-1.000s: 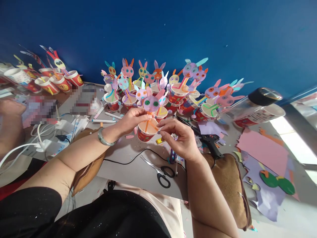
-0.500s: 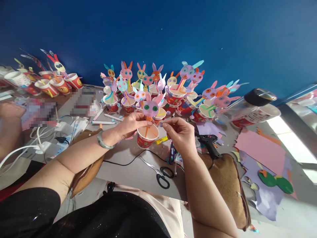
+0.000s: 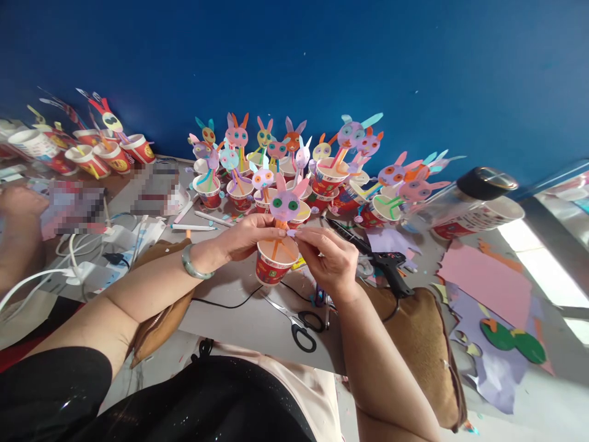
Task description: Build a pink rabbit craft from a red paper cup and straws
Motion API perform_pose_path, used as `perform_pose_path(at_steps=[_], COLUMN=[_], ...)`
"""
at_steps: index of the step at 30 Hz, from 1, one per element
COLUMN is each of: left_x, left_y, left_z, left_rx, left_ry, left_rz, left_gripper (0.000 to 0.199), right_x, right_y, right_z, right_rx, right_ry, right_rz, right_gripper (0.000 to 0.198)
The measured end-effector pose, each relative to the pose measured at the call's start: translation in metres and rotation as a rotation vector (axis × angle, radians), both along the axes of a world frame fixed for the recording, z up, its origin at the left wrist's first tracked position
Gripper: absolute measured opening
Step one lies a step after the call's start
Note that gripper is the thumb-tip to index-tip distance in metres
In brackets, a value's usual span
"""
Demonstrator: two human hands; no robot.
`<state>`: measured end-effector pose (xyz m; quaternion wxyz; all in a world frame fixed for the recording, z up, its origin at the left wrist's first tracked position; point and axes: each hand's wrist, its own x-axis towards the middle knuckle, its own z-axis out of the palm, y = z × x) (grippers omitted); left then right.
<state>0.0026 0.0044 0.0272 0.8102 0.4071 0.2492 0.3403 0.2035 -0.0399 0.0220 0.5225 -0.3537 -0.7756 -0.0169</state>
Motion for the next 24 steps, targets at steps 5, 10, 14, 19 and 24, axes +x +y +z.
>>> perform_pose_path(at_steps=[5, 10, 14, 19, 24], left_x=[-0.001, -0.001, -0.003, -0.009, -0.017], left_y=[0.001, 0.001, -0.001, 0.001, 0.006], left_z=[0.002, 0.004, 0.008, 0.013, 0.019], left_rx=[0.011, 0.024, 0.057, 0.115, 0.14], left_ry=[0.012, 0.062, 0.11, 0.164, 0.163], left_rz=[0.006, 0.035, 0.07, 0.108, 0.139], left_gripper=[0.041, 0.039, 0.027, 0.016, 0.02], right_x=[-0.003, -0.008, -0.005, 0.003, 0.006], right_y=[-0.003, -0.004, 0.0, 0.002, 0.008], right_z=[0.003, 0.006, 0.004, 0.006, 0.003], right_rx=[-0.046, -0.297, -0.47, -0.549, -0.67], right_ry=[-0.003, 0.096, 0.235, 0.331, 0.32], right_rz=[-0.076, -0.151, -0.151, -0.123, 0.008], right_gripper=[0.011, 0.009, 0.01, 0.017, 0.02])
